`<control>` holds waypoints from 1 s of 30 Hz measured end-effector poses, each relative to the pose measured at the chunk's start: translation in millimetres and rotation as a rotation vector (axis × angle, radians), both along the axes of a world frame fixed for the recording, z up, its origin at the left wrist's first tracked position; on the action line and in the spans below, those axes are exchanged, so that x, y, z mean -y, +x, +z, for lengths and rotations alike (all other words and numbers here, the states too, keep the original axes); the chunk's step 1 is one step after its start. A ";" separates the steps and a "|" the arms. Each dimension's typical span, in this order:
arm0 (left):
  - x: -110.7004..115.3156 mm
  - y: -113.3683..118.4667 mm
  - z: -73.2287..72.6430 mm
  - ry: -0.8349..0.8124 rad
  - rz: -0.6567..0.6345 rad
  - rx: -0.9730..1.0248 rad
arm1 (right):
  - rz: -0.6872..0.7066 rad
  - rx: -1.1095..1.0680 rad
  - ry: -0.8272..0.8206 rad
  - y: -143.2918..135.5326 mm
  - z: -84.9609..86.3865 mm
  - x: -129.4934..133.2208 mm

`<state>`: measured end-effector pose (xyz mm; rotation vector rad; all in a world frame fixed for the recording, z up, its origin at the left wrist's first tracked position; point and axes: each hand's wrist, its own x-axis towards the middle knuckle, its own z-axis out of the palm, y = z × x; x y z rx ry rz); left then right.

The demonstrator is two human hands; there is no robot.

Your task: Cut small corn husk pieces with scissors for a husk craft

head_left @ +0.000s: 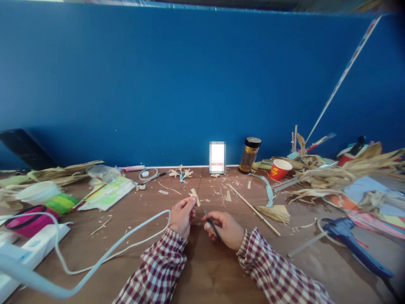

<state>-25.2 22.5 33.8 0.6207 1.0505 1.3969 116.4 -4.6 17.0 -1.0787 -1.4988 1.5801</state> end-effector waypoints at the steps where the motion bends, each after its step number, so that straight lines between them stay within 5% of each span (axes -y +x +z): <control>1: -0.1 0.0 -0.1 0.000 0.002 -0.001 | 0.000 0.000 0.000 0.1 -0.7 -0.1; 30: -0.4 -0.2 0.0 -0.021 0.003 0.012 | -0.023 0.013 0.014 -0.2 -1.0 0.4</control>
